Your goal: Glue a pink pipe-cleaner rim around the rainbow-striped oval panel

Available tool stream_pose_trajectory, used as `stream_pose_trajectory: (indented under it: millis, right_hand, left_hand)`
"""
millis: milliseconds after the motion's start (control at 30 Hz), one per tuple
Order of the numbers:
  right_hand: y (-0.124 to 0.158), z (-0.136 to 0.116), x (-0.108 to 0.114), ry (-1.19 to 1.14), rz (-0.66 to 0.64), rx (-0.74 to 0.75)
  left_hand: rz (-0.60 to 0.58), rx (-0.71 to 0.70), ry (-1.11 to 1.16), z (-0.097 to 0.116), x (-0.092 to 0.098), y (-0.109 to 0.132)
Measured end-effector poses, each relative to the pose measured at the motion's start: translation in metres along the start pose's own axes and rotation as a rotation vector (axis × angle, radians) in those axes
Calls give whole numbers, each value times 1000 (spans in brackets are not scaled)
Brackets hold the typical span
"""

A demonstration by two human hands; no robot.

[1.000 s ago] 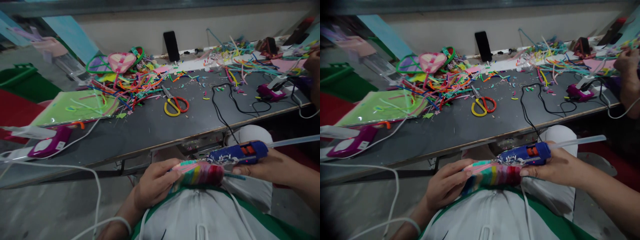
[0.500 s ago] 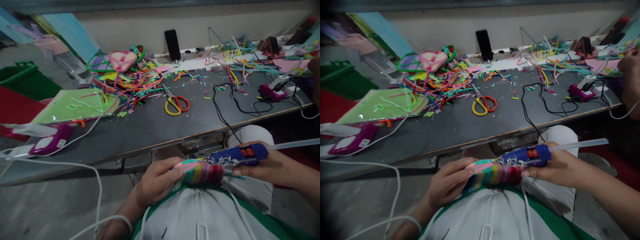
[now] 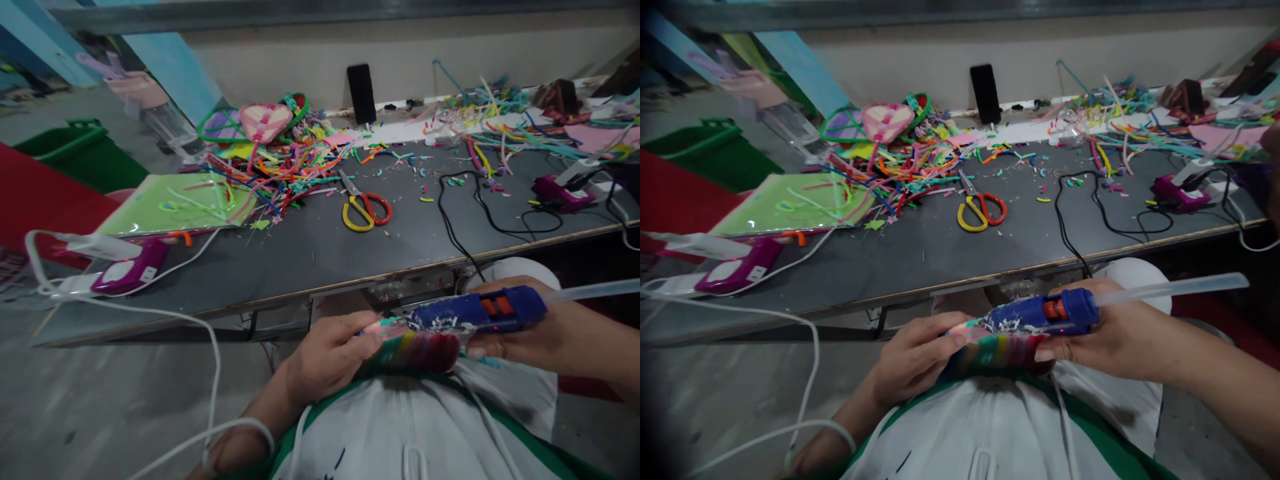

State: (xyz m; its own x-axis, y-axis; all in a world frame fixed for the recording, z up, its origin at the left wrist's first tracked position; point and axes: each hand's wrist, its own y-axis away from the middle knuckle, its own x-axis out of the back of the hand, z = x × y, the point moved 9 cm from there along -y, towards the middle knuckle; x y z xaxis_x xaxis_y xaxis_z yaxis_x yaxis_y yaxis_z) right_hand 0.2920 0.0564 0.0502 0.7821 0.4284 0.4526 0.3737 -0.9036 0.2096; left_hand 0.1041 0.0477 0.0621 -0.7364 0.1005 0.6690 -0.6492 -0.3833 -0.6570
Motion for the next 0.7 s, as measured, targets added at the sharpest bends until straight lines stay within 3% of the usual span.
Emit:
stream_pose_trajectory:
  millis: [500,700]
  right_hand:
    - [-13,-9,-9,108,-41,3]
    - [-10,6,-12,15,-46,-115]
  left_hand:
    - [-9,15,-29,-2,-3,2]
    - [-8,11,20,-4,-4,3]
